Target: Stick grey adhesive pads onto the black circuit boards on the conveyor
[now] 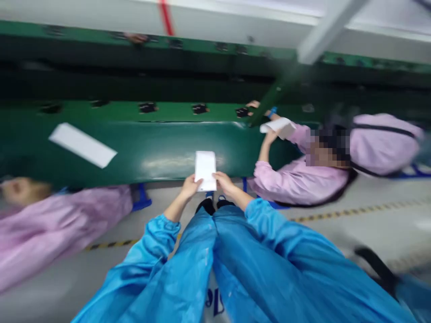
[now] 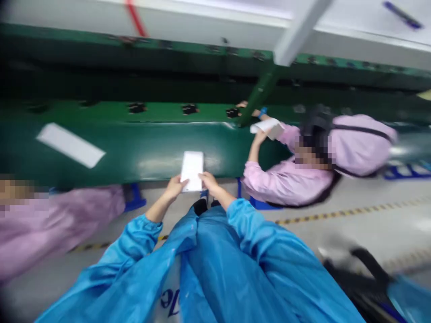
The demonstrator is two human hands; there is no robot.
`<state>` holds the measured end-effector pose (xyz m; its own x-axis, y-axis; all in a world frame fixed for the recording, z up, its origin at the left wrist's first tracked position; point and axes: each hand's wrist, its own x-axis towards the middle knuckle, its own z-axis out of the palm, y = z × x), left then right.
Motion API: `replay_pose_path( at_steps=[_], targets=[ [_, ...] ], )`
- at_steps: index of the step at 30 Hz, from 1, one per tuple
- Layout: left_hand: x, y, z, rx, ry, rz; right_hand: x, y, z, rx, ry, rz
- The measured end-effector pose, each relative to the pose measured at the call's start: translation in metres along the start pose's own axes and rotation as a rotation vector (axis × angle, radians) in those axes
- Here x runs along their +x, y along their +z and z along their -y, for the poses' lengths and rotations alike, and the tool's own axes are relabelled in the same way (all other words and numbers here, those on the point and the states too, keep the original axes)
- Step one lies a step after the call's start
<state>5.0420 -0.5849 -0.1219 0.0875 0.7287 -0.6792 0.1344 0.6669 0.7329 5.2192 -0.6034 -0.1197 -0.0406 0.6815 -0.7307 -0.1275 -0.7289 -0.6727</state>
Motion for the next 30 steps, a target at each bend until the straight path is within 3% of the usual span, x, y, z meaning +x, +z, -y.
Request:
replay_pose_path(
  at_steps=[4, 11, 19, 24, 30],
  targets=[
    [-0.056, -0.017, 0.019, -0.104, 0.027, -0.002, -0.012, 0.008, -0.014, -0.007, 0.019, 0.108],
    [-0.159, -0.031, 0.076, -0.257, 0.052, -0.053, -0.039, 0.043, -0.038, -0.062, -0.039, 0.281],
    [-0.212, -0.072, 0.101, -0.379, 0.091, -0.045, -0.046, 0.108, -0.021, -0.173, -0.189, 0.403],
    [-0.229, -0.127, 0.104, -0.359, 0.117, 0.020, -0.043, 0.155, -0.005, -0.180, -0.202, 0.465],
    [-0.255, -0.239, 0.098, -0.284, 0.185, 0.079, -0.057, 0.235, -0.018, -0.129, -0.224, 0.409]
  ],
)
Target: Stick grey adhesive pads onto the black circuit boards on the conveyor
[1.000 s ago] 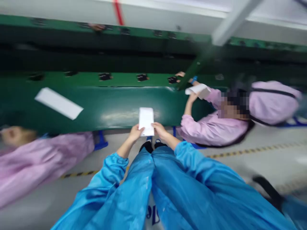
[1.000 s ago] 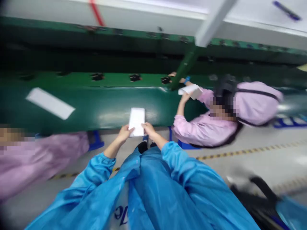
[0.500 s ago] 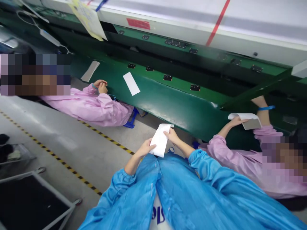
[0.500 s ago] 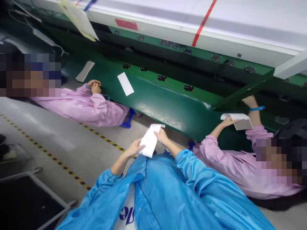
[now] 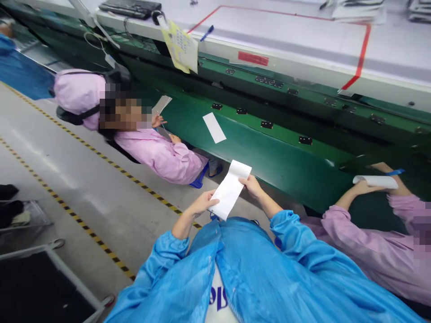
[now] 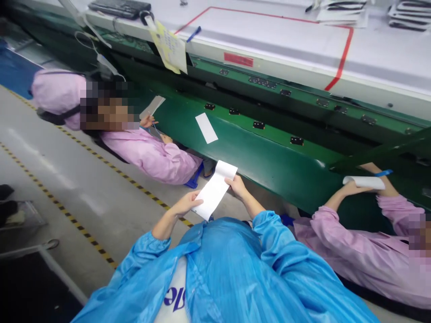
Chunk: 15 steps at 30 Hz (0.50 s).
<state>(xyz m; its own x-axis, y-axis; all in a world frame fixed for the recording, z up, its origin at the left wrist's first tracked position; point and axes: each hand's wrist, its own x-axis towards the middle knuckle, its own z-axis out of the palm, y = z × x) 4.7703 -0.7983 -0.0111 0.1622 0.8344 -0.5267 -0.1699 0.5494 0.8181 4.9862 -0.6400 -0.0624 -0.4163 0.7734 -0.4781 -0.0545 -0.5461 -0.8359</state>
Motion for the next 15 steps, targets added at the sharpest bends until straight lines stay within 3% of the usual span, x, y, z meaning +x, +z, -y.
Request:
replay_pose_path(
  at_steps=[3, 6, 10, 15],
  targets=[
    [-0.016, -0.047, -0.013, 0.023, -0.039, 0.024, 0.004, 0.043, -0.009, 0.020, 0.038, 0.042],
    [-0.032, -0.080, -0.016, 0.014, -0.085, -0.008, 0.006, 0.077, -0.017, 0.027, 0.055, 0.048],
    [-0.056, -0.108, -0.015, -0.080, -0.140, -0.139, 0.009, 0.108, -0.024, -0.022, 0.033, -0.007],
    [-0.091, -0.126, -0.014, -0.140, -0.118, -0.247, 0.021, 0.139, -0.024, -0.098, 0.020, 0.002]
  ],
)
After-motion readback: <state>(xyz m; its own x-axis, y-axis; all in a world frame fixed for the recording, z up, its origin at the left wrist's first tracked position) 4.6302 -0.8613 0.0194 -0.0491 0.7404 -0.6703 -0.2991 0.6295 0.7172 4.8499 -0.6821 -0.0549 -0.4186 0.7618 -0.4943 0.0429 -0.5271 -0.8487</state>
